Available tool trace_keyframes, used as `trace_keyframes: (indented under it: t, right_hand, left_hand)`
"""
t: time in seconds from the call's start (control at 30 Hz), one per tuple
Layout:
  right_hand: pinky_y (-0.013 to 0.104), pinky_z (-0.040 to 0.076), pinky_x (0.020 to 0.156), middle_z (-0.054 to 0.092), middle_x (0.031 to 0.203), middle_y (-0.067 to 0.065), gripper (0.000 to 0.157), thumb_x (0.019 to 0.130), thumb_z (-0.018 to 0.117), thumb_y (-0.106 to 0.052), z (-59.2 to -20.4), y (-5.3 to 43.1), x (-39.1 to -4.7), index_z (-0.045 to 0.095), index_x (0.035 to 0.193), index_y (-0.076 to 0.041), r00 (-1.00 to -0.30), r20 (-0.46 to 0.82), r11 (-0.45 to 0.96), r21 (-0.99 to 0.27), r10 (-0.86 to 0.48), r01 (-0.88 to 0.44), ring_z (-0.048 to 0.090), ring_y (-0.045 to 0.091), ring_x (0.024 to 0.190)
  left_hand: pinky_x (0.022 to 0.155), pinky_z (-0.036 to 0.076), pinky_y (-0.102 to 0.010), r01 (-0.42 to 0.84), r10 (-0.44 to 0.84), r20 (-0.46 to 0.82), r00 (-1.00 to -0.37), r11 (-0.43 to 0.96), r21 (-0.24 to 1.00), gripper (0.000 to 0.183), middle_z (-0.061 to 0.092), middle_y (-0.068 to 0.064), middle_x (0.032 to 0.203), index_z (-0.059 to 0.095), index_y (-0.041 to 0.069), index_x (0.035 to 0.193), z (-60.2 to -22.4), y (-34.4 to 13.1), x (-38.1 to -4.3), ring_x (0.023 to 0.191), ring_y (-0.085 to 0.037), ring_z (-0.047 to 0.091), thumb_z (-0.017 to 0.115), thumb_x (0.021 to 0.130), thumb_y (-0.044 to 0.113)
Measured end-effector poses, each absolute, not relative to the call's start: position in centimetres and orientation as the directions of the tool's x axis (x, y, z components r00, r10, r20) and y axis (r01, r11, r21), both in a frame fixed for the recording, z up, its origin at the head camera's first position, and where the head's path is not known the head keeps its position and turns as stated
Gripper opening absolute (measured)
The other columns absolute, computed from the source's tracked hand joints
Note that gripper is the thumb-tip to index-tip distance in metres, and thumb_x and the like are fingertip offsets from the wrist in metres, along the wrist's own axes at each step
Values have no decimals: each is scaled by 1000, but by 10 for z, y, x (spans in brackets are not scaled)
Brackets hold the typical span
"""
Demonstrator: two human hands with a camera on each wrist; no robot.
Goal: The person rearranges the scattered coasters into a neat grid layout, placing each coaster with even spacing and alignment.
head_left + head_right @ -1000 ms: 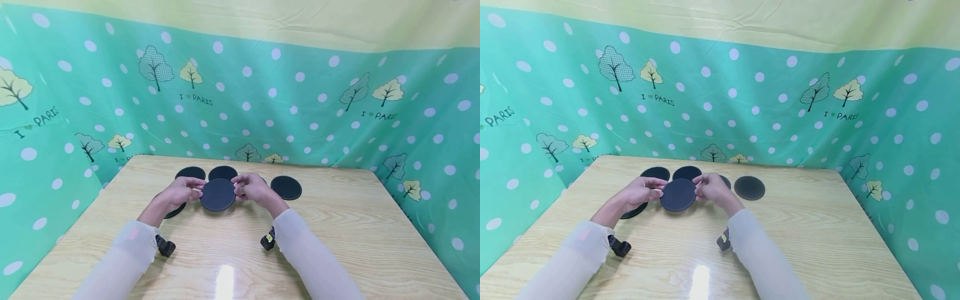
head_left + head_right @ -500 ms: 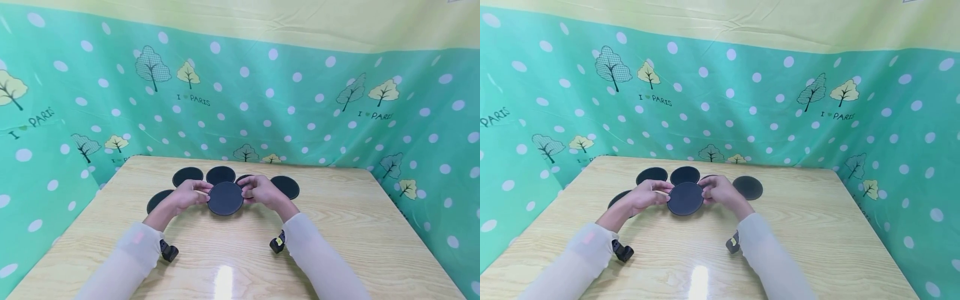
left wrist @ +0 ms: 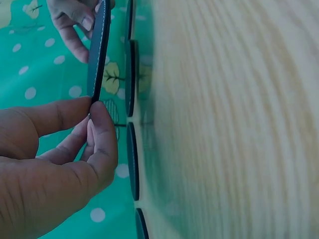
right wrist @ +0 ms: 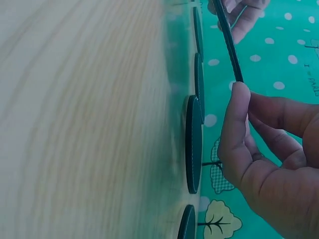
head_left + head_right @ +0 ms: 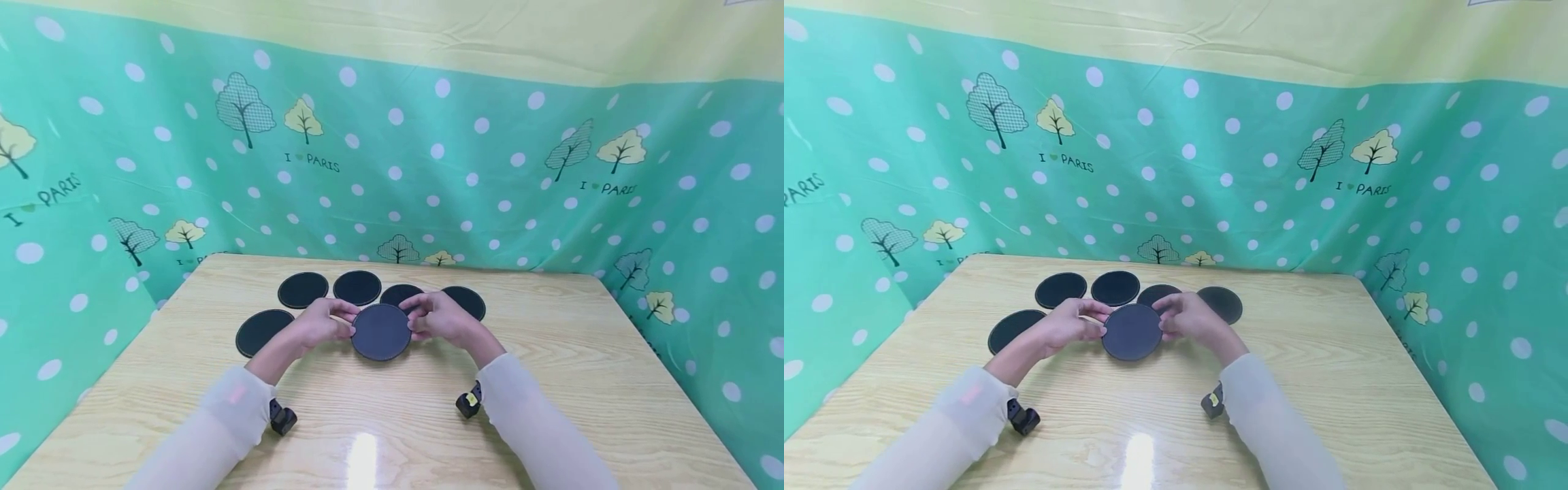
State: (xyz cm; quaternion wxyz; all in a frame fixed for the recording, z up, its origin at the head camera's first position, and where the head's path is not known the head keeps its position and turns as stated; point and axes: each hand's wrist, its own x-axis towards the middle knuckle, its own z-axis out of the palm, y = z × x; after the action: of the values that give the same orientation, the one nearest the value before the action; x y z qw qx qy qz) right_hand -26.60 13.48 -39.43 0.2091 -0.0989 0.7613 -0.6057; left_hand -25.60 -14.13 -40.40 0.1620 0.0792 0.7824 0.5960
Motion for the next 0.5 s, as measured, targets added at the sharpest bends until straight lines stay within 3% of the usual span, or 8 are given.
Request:
trace_keyframes:
  t: [0.5]
  right_hand:
    - [35,65,75,60,95,15,43,90,56,20,-405,149,-263,62,130,5,-863,-243,312,-944,-443,106,66,20,76]
  left_hand:
    - [77,63,-29,-93,330,-204,-922,323,942,42,60,-17,104,61,-10,124,-418,-123,-248,81,-20,66,68,83,-16]
